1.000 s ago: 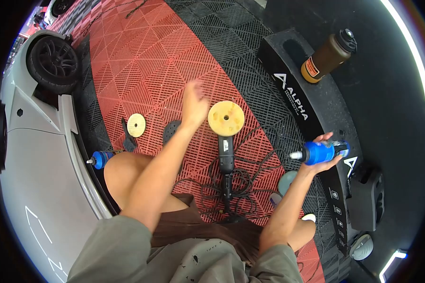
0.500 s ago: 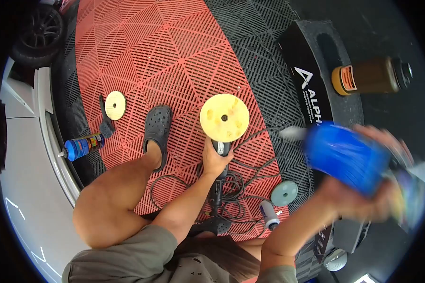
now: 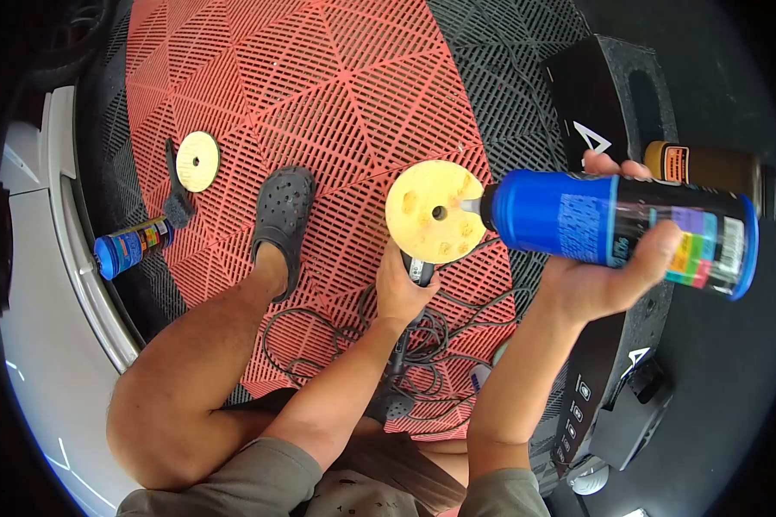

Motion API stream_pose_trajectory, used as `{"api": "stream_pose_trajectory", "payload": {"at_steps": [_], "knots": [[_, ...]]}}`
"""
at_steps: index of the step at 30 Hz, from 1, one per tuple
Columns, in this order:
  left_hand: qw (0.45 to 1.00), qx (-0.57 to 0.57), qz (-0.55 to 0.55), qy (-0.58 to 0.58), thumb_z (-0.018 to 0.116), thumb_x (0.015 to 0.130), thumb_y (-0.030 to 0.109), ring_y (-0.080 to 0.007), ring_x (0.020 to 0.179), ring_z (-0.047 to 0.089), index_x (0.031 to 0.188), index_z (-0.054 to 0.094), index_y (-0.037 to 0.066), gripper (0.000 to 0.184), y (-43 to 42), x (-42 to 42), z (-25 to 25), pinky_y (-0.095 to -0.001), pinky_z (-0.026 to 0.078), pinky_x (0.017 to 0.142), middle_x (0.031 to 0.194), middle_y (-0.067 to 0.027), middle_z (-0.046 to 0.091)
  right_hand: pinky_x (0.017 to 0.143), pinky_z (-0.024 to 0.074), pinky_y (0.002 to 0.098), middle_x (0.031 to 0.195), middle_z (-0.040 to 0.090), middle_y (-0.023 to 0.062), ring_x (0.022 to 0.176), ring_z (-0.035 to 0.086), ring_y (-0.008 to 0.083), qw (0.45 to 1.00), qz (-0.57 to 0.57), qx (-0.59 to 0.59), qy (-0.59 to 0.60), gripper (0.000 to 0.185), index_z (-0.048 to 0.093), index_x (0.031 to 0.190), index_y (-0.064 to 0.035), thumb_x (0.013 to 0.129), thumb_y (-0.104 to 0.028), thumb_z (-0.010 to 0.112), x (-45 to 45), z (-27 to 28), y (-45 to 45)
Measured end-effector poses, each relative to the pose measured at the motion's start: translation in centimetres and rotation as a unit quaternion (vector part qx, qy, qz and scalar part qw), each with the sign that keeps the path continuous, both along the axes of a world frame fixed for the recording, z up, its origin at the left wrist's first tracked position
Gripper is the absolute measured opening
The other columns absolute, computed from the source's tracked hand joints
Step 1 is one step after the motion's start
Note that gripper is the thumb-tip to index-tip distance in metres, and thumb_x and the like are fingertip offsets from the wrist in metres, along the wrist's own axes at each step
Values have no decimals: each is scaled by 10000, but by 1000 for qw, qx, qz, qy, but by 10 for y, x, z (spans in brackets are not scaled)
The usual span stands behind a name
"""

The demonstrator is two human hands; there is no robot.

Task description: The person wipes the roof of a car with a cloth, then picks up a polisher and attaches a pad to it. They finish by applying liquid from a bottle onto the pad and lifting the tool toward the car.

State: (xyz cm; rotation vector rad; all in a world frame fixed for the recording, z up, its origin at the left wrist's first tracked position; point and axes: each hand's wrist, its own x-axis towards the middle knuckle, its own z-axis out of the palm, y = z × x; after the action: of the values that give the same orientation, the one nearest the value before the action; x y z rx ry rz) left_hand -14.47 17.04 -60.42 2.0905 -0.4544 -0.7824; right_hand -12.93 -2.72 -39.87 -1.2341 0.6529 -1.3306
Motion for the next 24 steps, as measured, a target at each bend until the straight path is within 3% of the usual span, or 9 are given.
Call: {"api": "stream_pose_trajectory", "payload": {"at_steps": [5, 7, 9, 11, 13, 16, 21, 24], "knots": [[1000, -24, 0, -18, 796, 627, 157, -376, 1214, 470, 1438, 246, 16, 990, -1, 3, 5, -467, 395, 1020, 1324, -208, 449, 865, 550, 433, 1014, 641, 158, 925, 665, 303, 999, -19, 19, -31, 551, 495, 1184, -2, 909, -479, 515, -14, 22, 7], [1000, -27, 5, -7, 791, 623, 146, -376, 1215, 467, 1436, 247, 17, 987, -1, 3, 7, -460, 400, 1023, 1322, -211, 448, 824, 563, 414, 993, 639, 171, 887, 671, 291, 999, 5, 21, -48, 521, 489, 1188, 0, 890, -419, 577, -24, 23, 10], [1000, -13, -1, -16, 791, 620, 148, -378, 1213, 467, 1433, 249, 18, 985, -1, 3, 6, -462, 397, 1028, 1322, -211, 448, 770, 574, 385, 994, 644, 180, 836, 675, 268, 982, 102, 57, 149, 511, 473, 1208, 5, 842, -293, 669, -40, 11, 11], [1000, -2, 0, -8, 791, 618, 149, -378, 1215, 464, 1430, 252, 18, 984, -2, 3, 9, -460, 396, 1031, 1327, -210, 446, 728, 570, 351, 1007, 653, 168, 800, 672, 239, 958, 146, 136, 207, 524, 478, 1206, 7, 773, -137, 736, -49, -20, 27], [1000, -10, 8, -25, 791, 619, 148, -376, 1223, 458, 1432, 249, 16, 986, -2, 3, 8, -455, 391, 1037, 1337, -209, 442, 748, 560, 336, 1034, 657, 148, 823, 667, 213, 927, 194, 160, 278, 553, 484, 1207, 5, 735, -68, 764, -51, -41, 49], [1000, -14, 11, 14, 812, 602, 136, -377, 1251, 439, 1433, 250, 10, 1011, 0, 4, 8, -448, 378, 1052, 1354, -209, 435, 799, 531, 301, 1059, 639, 98, 885, 632, 144, 895, 222, 201, 330, 596, 490, 1192, -1, 690, -54, 807, -58, -67, 72], [998, -28, 15, 53, 838, 583, 132, -375, 1272, 424, 1437, 248, 7, 1045, -1, 5, 9, -442, 369, 1061, 1367, -207, 430, 842, 498, 302, 1020, 641, 76, 897, 629, 179, 866, 296, 102, 389, 685, 474, 1207, 25, 650, -126, 844, -53, -74, 83], [999, -15, 7, 36, 819, 614, 158, -369, 1268, 429, 1435, 251, 7, 1010, -2, 4, 6, -447, 369, 1061, 1362, -206, 432, 816, 523, 324, 1020, 643, 104, 889, 646, 193, 896, 247, 206, 306, 626, 479, 1173, 12, 673, -117, 834, -56, -62, 83]]}}
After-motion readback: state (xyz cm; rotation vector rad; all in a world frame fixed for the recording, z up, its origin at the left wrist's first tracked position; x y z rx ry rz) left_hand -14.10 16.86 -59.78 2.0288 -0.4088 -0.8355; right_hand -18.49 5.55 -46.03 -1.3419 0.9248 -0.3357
